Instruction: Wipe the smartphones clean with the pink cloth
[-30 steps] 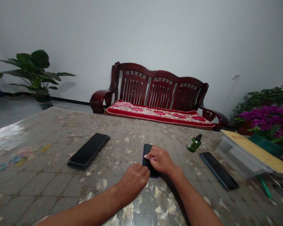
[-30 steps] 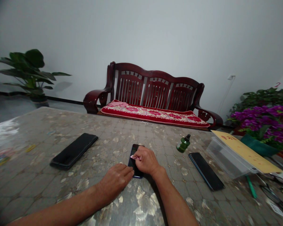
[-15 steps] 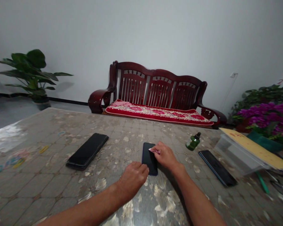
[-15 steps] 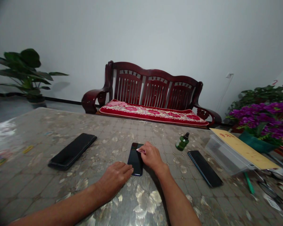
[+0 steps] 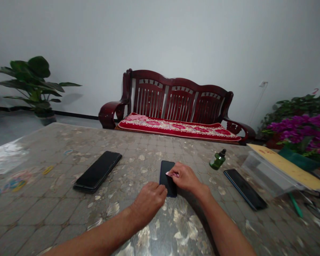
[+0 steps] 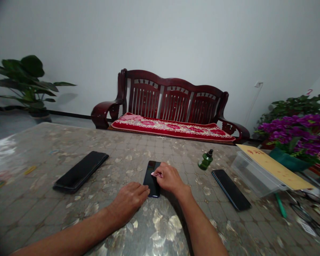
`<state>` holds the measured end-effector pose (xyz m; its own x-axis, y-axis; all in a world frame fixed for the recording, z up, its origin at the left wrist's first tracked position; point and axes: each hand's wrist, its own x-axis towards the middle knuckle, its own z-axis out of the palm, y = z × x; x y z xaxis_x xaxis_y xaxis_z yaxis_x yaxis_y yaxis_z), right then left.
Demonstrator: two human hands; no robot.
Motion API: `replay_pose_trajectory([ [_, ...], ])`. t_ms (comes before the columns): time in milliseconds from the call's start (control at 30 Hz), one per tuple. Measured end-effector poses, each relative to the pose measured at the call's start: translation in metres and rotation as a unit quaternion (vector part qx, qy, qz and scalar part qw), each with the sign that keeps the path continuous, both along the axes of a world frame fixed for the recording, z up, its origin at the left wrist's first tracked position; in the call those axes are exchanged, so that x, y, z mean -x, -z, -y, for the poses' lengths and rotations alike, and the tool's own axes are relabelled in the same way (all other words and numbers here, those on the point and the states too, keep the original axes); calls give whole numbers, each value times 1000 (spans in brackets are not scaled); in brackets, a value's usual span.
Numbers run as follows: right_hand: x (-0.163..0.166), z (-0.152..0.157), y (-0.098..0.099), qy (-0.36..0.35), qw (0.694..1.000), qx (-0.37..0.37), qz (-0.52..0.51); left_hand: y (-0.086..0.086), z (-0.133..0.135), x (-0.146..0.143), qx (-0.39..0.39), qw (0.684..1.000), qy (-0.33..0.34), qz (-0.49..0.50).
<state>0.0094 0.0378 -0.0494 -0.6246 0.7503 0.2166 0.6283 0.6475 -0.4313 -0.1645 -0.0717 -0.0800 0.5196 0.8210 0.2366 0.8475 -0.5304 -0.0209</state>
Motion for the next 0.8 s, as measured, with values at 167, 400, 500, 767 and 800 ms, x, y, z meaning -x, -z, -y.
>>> replay_pose_trajectory([
  [167, 4, 9, -7, -64, 997, 48, 24, -3, 2, 1, -5, 1000, 1, -2],
  [400, 7, 8, -7, -29, 999, 21, 7, 0, -4, 8, -20, 1000, 0, 4],
  [500, 6, 5, -3, -46, 997, 59, 16, 1, -7, 12, -15, 1000, -6, 11],
  [767, 2, -26, 11, 72, 985, 24, -153, -5, -5, 10, -43, 996, -75, 32],
  [800, 3, -31, 13, 89, 981, 12, -169, -5, -4, 7, -51, 994, -89, 44],
])
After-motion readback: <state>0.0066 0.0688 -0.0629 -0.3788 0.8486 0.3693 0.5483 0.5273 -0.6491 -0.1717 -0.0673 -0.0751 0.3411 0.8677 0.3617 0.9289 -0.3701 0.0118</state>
